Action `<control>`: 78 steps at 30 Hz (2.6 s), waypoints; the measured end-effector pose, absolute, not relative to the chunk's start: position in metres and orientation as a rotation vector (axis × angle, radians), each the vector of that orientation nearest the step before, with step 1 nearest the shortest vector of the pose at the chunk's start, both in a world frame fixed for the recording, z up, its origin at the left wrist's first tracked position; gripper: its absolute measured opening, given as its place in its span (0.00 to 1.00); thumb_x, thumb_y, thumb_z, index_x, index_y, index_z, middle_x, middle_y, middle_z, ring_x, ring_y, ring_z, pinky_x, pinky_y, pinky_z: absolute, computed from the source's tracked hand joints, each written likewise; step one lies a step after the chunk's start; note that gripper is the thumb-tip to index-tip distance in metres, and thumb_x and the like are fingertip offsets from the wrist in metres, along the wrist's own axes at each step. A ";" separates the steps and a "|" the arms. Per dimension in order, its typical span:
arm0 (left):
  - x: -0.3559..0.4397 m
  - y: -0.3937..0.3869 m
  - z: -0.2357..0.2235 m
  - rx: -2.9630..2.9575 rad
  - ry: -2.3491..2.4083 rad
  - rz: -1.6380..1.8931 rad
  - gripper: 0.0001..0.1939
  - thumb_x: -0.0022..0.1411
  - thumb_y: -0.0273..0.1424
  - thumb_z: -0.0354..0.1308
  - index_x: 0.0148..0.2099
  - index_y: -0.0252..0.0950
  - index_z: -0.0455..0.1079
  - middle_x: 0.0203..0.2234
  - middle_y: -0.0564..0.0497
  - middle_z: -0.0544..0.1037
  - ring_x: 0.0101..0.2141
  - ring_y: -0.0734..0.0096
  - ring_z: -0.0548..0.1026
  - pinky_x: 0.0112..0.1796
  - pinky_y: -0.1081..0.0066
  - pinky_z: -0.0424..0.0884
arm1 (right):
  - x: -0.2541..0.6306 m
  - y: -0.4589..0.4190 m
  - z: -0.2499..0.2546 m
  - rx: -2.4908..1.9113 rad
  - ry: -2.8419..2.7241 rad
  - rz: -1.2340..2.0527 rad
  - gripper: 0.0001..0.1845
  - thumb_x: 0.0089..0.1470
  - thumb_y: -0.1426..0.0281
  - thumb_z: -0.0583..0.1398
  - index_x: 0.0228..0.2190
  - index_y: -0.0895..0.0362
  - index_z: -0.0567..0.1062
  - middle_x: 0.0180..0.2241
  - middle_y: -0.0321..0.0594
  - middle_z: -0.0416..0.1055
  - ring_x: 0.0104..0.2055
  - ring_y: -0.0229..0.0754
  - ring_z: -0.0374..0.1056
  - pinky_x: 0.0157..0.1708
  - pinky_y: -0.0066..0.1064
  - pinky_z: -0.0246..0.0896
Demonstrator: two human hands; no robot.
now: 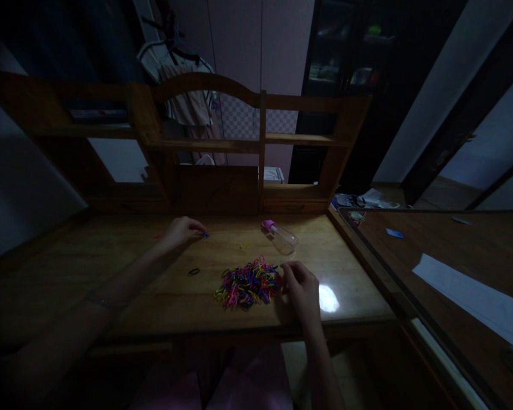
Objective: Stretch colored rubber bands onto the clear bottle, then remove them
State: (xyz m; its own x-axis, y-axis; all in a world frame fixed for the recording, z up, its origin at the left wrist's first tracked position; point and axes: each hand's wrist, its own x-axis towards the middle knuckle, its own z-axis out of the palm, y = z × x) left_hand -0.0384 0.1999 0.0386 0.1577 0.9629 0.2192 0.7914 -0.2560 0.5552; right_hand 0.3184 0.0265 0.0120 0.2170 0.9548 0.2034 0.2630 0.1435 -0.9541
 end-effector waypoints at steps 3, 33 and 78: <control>-0.036 0.200 0.038 2.133 1.686 0.775 0.06 0.49 0.28 0.62 0.31 0.39 0.80 0.27 0.48 0.82 0.31 0.61 0.78 0.34 0.68 0.68 | 0.318 0.027 0.012 -1.363 -1.261 0.762 0.19 0.57 0.54 0.58 0.33 0.57 0.77 0.20 0.35 0.69 0.22 0.39 0.66 0.22 0.28 0.58; 0.091 0.049 0.042 2.559 1.099 0.771 0.15 0.64 0.26 0.54 0.52 0.41 0.71 0.45 0.47 0.73 0.46 0.62 0.71 0.48 0.62 0.69 | 0.316 0.026 0.014 -1.406 -1.233 0.774 0.17 0.57 0.55 0.59 0.34 0.56 0.78 0.20 0.34 0.69 0.21 0.38 0.66 0.22 0.27 0.57; 0.079 0.062 0.037 1.672 1.030 0.931 0.10 0.59 0.31 0.58 0.43 0.36 0.75 0.39 0.47 0.79 0.40 0.66 0.78 0.43 0.69 0.73 | 0.316 0.025 0.016 -1.423 -1.244 0.746 0.18 0.57 0.55 0.59 0.33 0.57 0.77 0.20 0.34 0.69 0.21 0.38 0.66 0.22 0.27 0.58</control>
